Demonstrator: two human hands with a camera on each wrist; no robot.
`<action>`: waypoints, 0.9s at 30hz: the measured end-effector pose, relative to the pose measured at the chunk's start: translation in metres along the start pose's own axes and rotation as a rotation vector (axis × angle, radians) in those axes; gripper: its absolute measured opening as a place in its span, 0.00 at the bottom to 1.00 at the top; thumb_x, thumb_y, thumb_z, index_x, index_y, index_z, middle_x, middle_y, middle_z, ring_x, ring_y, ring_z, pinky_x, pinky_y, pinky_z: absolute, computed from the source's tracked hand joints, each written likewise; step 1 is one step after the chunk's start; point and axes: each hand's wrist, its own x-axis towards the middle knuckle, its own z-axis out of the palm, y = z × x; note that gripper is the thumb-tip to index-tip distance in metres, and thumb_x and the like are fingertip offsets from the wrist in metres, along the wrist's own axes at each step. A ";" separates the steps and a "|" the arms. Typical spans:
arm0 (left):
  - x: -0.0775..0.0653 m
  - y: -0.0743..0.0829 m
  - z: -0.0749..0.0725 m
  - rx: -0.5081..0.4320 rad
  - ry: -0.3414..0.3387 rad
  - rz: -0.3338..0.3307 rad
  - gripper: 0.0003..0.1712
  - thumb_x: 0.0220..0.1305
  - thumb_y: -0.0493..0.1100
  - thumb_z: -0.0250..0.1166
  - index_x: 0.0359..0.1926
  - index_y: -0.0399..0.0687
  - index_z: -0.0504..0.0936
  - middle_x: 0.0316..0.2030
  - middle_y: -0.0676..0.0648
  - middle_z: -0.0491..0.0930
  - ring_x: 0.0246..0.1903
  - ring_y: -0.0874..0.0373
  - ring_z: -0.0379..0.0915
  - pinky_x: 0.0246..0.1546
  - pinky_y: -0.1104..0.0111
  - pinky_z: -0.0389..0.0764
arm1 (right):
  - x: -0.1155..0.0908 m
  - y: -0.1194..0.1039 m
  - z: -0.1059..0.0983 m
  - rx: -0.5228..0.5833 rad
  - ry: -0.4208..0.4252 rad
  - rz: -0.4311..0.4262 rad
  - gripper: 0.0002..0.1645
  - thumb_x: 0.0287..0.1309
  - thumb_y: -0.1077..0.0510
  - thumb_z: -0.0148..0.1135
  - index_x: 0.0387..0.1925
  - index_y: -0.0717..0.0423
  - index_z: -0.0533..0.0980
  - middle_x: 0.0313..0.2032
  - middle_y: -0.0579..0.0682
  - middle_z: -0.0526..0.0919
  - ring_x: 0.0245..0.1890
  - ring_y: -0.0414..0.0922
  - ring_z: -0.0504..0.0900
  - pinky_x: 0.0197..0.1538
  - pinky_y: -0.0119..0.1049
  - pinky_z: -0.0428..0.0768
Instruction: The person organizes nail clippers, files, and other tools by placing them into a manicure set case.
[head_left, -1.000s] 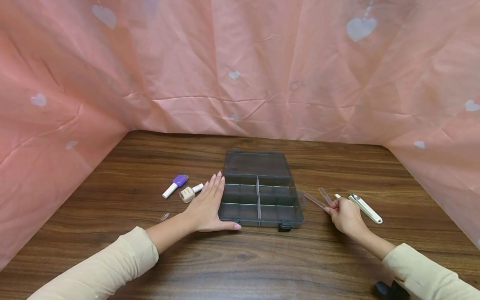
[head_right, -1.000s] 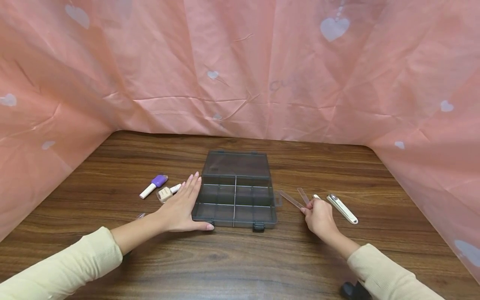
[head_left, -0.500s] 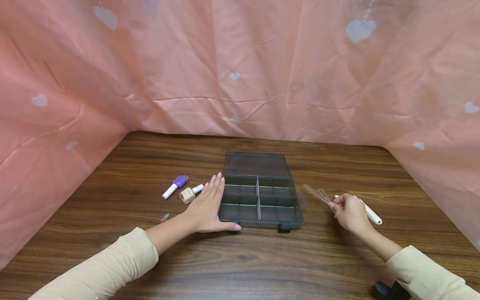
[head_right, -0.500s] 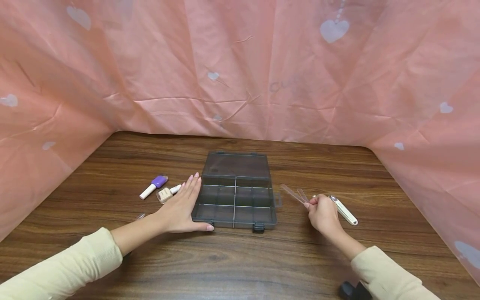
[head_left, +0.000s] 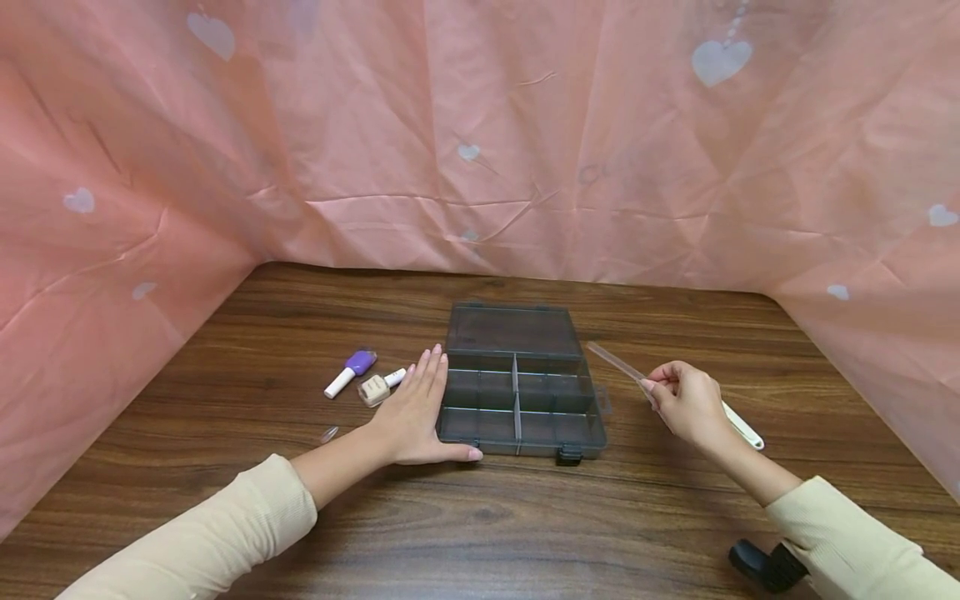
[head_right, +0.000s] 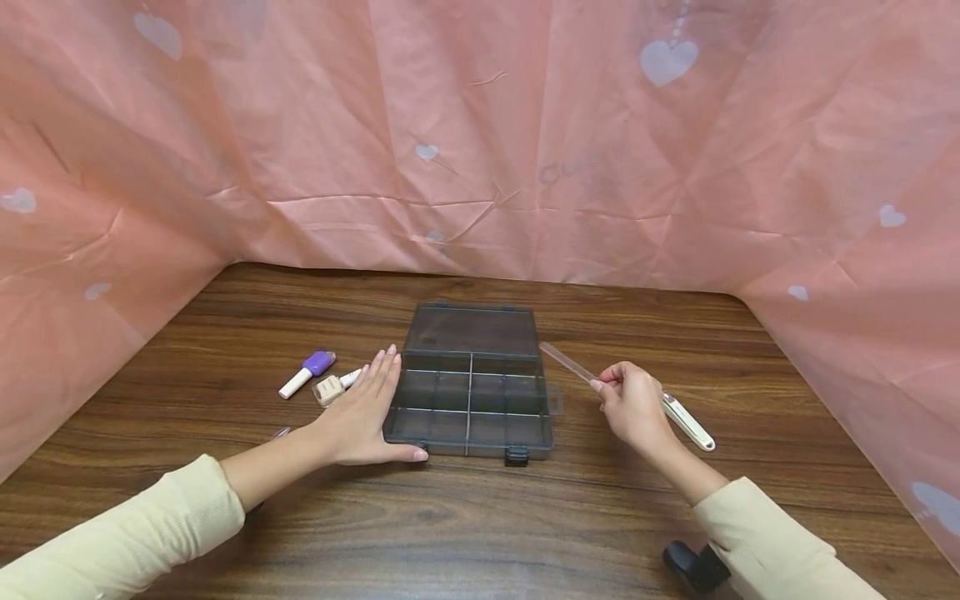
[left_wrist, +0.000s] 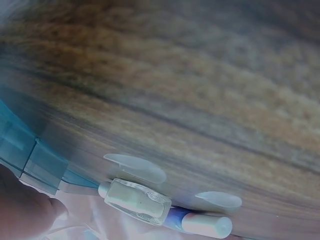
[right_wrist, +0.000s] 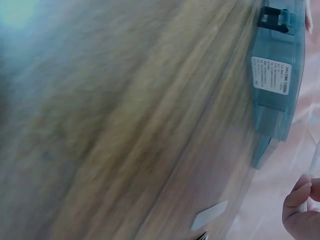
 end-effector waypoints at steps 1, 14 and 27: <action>0.000 0.000 0.000 0.001 -0.003 -0.007 0.73 0.40 0.78 0.59 0.70 0.29 0.42 0.71 0.31 0.38 0.72 0.41 0.35 0.70 0.52 0.49 | 0.001 -0.002 0.001 0.010 -0.012 0.001 0.08 0.58 0.65 0.57 0.31 0.69 0.74 0.17 0.53 0.80 0.14 0.31 0.69 0.18 0.27 0.66; 0.000 0.003 0.000 -0.002 -0.035 -0.065 0.73 0.41 0.80 0.57 0.70 0.30 0.42 0.71 0.32 0.37 0.72 0.41 0.34 0.71 0.53 0.45 | 0.017 -0.019 0.024 0.076 -0.123 -0.063 0.05 0.57 0.67 0.58 0.30 0.69 0.73 0.19 0.54 0.77 0.17 0.35 0.71 0.17 0.26 0.66; -0.002 0.003 0.000 -0.015 -0.069 -0.090 0.72 0.42 0.80 0.56 0.70 0.31 0.40 0.72 0.33 0.35 0.72 0.42 0.32 0.71 0.53 0.44 | 0.039 -0.027 0.039 -0.031 -0.202 -0.236 0.06 0.53 0.67 0.62 0.24 0.66 0.74 0.17 0.50 0.74 0.18 0.38 0.69 0.24 0.29 0.67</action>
